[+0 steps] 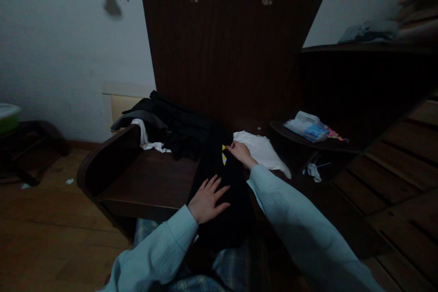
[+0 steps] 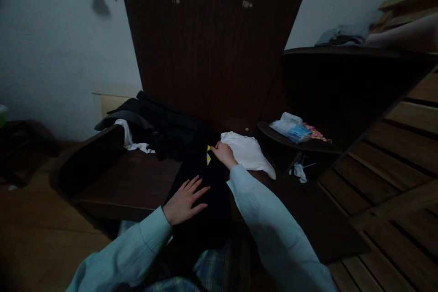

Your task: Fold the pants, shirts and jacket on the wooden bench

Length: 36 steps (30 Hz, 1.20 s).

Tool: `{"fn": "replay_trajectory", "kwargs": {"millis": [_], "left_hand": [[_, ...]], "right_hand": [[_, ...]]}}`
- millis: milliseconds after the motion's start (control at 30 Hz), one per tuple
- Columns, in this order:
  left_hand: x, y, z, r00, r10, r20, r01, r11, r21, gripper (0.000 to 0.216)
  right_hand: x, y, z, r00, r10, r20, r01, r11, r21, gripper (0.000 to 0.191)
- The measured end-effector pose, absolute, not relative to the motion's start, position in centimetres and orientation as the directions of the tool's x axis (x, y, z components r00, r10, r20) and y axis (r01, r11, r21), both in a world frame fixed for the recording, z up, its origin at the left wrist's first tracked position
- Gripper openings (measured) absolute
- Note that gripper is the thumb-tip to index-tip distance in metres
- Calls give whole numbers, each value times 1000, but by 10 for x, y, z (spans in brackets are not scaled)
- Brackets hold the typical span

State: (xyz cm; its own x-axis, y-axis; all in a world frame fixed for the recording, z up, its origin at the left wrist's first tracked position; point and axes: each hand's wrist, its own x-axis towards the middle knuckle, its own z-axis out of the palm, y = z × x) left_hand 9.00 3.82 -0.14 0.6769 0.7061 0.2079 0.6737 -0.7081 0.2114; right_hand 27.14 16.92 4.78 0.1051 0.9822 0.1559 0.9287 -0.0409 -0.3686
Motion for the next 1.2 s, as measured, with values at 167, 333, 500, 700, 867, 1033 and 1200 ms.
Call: {"fn": "replay_trajectory", "kwargs": {"millis": [167,333,500,700,867,1033,1200], "left_hand": [[88,36,0,687,704,181,669,-710,221,52],[85,35,1,687,700,195,660,-714,233,63],[86,35,4,715,685,140,644,-723,250,60],[86,35,5,726,676,129,625,-726,288,61],[85,35,6,731,672,121,613,-724,317,60],[85,36,7,725,675,138,589,-711,383,60],[72,41,7,651,711,266,500,-665,554,47]], "right_hand": [[261,180,39,129,991,40,956,-114,-270,34],[257,188,36,143,988,64,950,-119,-289,30],[257,193,30,157,981,116,892,-90,-443,26],[252,207,29,122,985,119,842,-39,-539,26],[248,211,29,182,971,153,813,-61,-579,14],[248,208,29,190,963,193,791,-34,-611,11],[268,173,37,165,924,344,662,154,-733,10]]}}
